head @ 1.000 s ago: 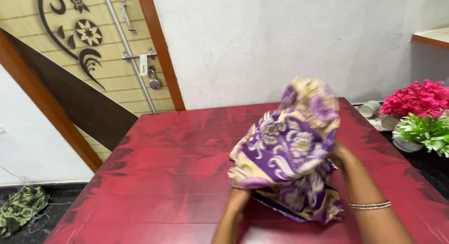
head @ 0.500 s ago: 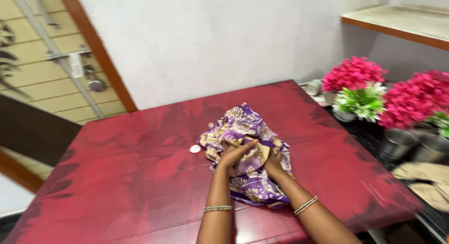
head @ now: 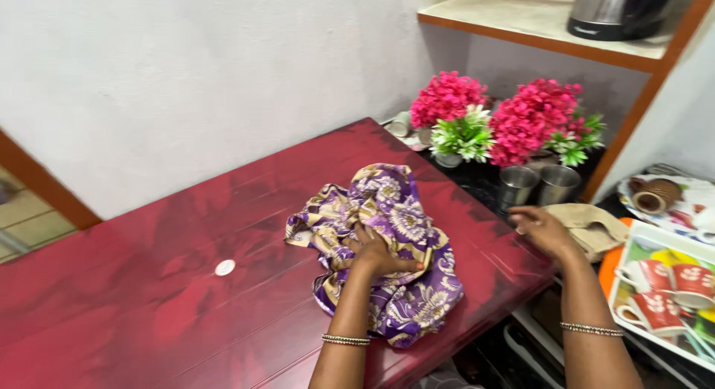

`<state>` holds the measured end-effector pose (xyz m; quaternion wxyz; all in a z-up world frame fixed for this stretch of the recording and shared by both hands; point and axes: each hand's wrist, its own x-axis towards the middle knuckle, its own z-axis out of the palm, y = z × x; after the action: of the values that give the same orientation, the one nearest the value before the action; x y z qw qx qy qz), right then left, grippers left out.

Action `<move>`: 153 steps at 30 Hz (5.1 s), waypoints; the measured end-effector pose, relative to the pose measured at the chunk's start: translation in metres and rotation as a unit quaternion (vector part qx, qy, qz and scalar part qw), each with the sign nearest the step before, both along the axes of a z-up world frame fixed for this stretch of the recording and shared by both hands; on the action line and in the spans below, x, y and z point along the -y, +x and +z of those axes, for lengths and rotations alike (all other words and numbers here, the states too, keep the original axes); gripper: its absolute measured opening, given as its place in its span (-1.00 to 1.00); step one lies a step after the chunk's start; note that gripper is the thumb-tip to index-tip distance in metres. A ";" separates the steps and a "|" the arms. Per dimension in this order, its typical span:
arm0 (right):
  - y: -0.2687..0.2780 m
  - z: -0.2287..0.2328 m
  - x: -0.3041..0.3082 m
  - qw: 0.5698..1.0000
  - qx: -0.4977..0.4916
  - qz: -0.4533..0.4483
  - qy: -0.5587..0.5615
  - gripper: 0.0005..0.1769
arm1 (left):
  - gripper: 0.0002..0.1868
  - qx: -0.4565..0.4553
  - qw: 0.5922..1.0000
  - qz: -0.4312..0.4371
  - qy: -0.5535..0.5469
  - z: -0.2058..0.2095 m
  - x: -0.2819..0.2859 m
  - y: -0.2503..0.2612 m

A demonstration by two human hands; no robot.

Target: The person clears a table by moving cups, a tray of mugs, and flower pots to a nearby shelf. They then remove a purple patterned tablecloth and wipe the red table surface with a beige cloth.

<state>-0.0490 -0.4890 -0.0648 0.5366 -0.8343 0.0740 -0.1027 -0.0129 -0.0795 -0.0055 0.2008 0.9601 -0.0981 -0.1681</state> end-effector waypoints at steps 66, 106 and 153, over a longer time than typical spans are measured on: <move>-0.116 0.201 -0.049 0.903 0.344 -0.072 0.247 -0.45 | -0.16 0.092 0.771 -0.294 -0.558 0.003 0.254 -0.047; 0.066 0.060 -0.598 0.590 0.414 0.534 -0.443 -0.40 | -0.42 0.395 0.853 0.331 -0.087 -0.041 -0.519 -0.145; 0.213 -0.005 -0.997 0.808 0.167 0.329 -0.460 -0.32 | -0.16 0.186 0.796 0.574 0.047 -0.060 -0.657 -0.123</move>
<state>0.1644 0.5082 -0.0701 0.0957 -0.9277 -0.3519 -0.0795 -0.1362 0.5777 -0.0655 0.1932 0.8611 0.4439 0.1557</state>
